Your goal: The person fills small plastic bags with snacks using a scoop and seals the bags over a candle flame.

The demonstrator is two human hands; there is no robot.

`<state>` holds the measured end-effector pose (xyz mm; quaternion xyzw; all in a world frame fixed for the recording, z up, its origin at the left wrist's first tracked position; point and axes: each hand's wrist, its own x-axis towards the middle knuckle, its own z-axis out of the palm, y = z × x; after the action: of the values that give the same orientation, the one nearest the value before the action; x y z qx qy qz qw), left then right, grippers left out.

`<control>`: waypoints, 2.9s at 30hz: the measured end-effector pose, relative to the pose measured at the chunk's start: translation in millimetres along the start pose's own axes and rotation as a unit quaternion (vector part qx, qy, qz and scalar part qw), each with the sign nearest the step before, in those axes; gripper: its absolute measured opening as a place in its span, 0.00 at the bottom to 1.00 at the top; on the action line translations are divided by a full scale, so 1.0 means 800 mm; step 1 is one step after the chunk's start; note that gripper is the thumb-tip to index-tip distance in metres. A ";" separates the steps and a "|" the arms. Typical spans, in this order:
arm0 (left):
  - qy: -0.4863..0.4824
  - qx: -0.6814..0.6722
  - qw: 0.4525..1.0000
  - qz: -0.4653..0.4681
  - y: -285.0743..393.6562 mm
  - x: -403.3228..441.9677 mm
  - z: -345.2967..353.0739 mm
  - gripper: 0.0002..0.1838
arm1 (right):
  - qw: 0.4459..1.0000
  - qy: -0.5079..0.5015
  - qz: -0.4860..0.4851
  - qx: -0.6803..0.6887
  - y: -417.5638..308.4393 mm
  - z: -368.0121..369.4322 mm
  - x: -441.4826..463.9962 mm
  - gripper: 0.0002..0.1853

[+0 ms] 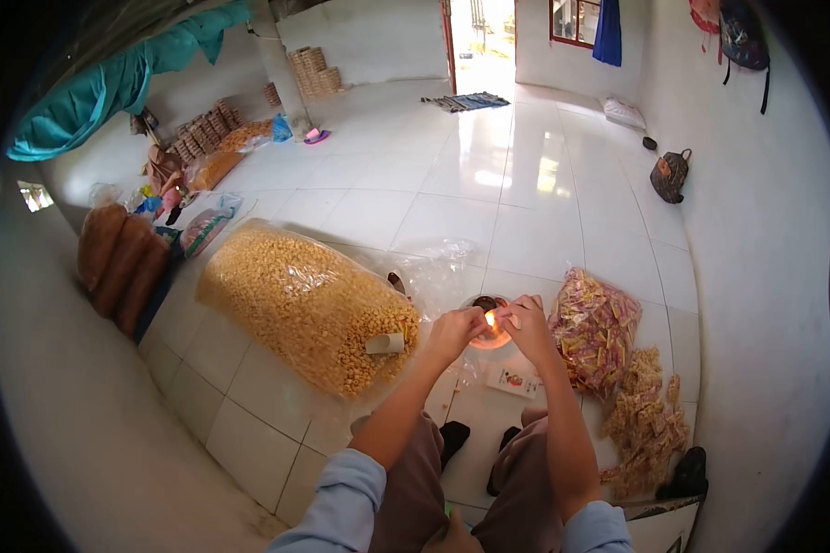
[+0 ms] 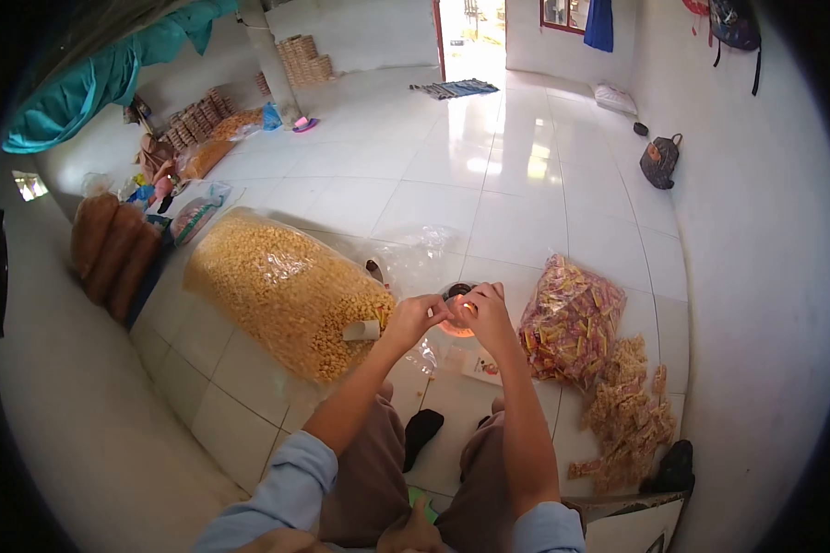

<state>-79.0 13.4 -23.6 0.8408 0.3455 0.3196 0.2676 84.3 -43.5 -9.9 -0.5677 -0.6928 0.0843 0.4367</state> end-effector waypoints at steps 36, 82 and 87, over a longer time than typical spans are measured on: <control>0.016 -0.163 0.979 -0.118 -0.030 -0.030 -0.076 0.08 | 0.850 -0.167 0.250 0.433 0.020 -0.029 -0.004 0.18; 0.175 0.142 0.973 0.050 -0.084 -0.085 -0.112 0.17 | 0.886 -0.169 0.130 0.412 -0.067 0.139 0.057 0.10; 0.189 0.034 0.973 -0.128 -0.143 -0.092 -0.126 0.15 | 0.881 -0.176 0.188 0.398 -0.017 0.184 0.084 0.11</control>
<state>-240.0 51.8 -60.3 0.7226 0.5053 0.4238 0.2073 -26.9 65.1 -56.4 -0.4411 -0.5468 0.5319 0.4728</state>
